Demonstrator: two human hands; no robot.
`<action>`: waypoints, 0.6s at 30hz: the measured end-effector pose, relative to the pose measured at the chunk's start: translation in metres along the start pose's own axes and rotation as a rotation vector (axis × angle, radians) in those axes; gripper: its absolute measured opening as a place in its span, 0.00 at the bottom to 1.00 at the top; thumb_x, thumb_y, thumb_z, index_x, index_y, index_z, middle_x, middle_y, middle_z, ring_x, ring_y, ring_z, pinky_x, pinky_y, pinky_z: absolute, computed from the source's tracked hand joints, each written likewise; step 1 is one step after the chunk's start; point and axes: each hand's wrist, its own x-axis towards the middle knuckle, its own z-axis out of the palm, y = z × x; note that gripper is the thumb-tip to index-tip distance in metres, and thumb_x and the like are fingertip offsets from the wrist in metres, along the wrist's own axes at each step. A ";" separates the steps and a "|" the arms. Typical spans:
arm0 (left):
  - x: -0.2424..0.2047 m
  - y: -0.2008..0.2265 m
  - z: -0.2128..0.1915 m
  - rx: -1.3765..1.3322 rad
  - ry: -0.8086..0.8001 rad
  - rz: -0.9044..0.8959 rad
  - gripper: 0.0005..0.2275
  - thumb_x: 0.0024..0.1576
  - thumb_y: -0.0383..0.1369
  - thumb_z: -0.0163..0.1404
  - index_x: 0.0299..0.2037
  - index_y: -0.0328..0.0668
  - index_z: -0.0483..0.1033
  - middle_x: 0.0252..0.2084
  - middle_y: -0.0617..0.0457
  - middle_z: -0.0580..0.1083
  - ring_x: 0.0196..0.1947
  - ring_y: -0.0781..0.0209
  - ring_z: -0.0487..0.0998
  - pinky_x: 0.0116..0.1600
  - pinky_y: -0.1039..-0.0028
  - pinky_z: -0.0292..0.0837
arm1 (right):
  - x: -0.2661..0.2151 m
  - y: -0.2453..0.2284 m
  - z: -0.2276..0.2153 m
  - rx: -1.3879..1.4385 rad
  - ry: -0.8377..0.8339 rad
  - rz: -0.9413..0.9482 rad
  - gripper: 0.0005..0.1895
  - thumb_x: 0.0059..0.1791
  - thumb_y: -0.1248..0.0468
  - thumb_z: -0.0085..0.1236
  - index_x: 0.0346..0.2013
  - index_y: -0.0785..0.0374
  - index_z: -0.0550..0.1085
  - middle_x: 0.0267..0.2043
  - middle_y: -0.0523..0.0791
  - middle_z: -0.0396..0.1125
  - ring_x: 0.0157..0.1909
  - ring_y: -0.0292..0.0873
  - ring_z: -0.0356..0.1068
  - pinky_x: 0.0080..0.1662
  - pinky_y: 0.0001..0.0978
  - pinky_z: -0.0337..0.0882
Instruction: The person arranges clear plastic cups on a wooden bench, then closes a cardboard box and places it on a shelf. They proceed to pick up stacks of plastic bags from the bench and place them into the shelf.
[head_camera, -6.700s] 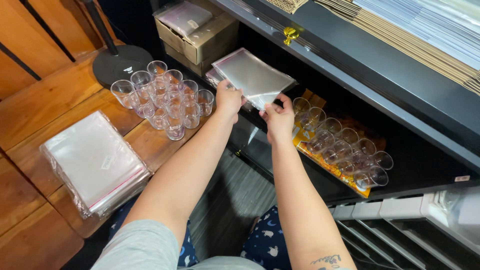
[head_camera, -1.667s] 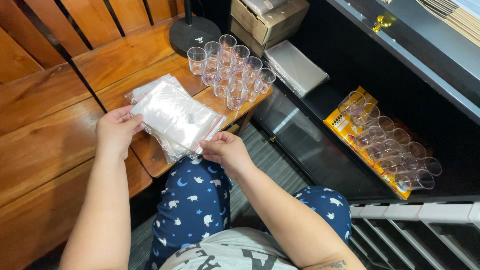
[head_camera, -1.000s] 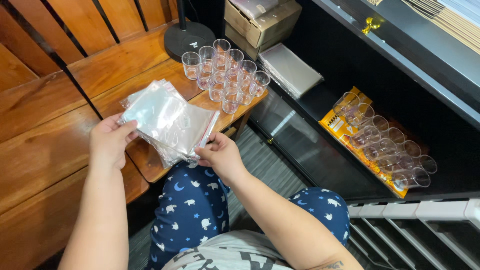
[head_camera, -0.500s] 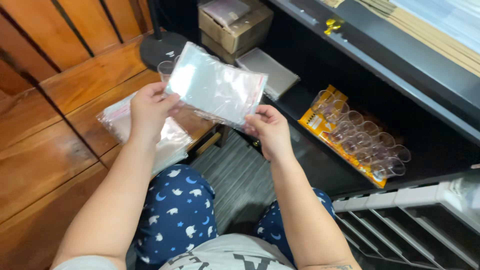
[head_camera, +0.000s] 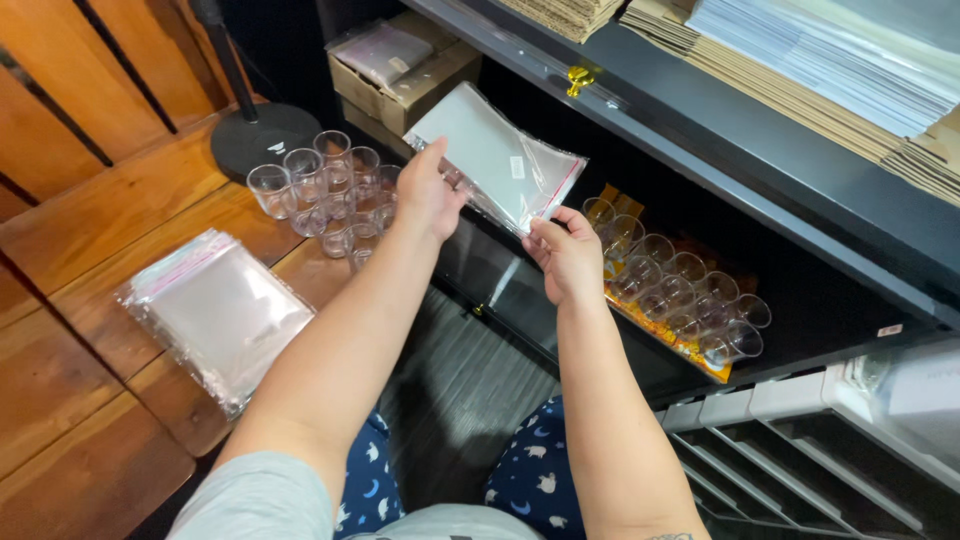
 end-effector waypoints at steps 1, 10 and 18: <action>0.007 -0.008 0.001 0.001 -0.003 -0.003 0.15 0.60 0.35 0.56 0.53 0.39 0.70 0.42 0.45 0.71 0.40 0.44 0.80 0.50 0.43 0.80 | 0.007 0.001 -0.001 0.001 0.003 -0.002 0.14 0.46 0.77 0.63 0.44 0.67 0.74 0.27 0.50 0.68 0.28 0.40 0.75 0.39 0.35 0.85; -0.012 -0.025 0.037 0.291 0.000 -0.029 0.30 0.64 0.25 0.48 0.76 0.44 0.50 0.66 0.31 0.57 0.69 0.28 0.62 0.69 0.28 0.52 | 0.077 0.036 0.002 -0.021 0.066 -0.009 0.14 0.47 0.75 0.62 0.46 0.64 0.74 0.30 0.50 0.67 0.31 0.41 0.75 0.41 0.36 0.85; 0.020 -0.058 0.030 0.315 0.138 0.083 0.33 0.62 0.16 0.41 0.78 0.45 0.45 0.64 0.30 0.59 0.71 0.34 0.62 0.68 0.33 0.56 | 0.133 0.088 -0.004 -0.083 0.119 0.008 0.18 0.47 0.76 0.61 0.51 0.65 0.73 0.34 0.52 0.68 0.36 0.45 0.76 0.45 0.42 0.84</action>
